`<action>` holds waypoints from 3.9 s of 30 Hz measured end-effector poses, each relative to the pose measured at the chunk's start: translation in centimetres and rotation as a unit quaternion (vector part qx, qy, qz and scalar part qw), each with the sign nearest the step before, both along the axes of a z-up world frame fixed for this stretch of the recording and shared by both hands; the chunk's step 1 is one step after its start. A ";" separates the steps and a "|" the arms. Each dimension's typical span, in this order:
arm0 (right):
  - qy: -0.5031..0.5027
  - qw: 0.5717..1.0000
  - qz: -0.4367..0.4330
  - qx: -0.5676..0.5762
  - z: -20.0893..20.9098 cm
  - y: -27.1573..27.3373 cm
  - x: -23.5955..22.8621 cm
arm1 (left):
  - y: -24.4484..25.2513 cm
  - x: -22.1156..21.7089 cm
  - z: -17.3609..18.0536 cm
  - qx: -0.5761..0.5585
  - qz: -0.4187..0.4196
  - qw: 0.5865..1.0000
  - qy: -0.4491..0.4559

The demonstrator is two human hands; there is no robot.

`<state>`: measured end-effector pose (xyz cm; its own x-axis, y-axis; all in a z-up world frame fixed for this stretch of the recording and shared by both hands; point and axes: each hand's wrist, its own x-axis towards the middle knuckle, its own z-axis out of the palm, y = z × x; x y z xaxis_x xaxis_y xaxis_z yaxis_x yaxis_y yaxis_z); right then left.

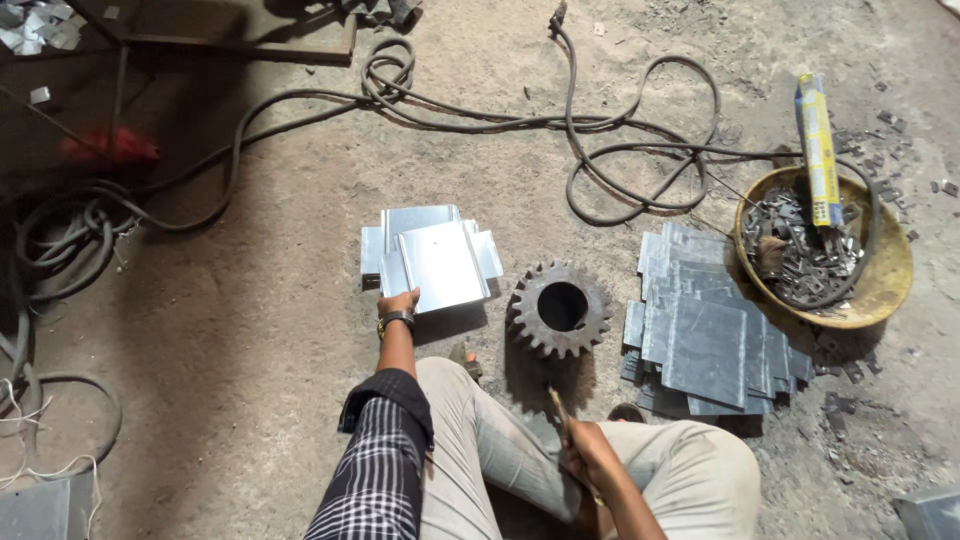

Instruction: The person sits on the floor and uses a hammer to strike a rectangular metal piece resting on a gear-shaped anvil. They repeatedly hit the metal piece, occasionally repositioning it, and then place the finished piece onto a stack of similar metal items.

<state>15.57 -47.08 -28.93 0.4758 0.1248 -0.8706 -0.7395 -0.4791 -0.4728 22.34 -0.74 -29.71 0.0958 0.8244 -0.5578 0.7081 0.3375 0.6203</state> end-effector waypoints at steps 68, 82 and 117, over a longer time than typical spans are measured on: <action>-0.605 0.791 -0.017 -0.094 11.0 0.1 8.1 | -19.1 -2.6 1.7 0.084 -0.336 0.937 -0.047; -0.689 0.720 -0.084 0.005 14.2 -0.4 7.7 | -19.2 -1.6 1.7 0.125 -0.354 0.925 -0.054; -0.665 0.731 -0.130 0.085 20.8 -0.1 7.3 | -19.1 0.5 2.0 0.139 -0.350 0.925 -0.048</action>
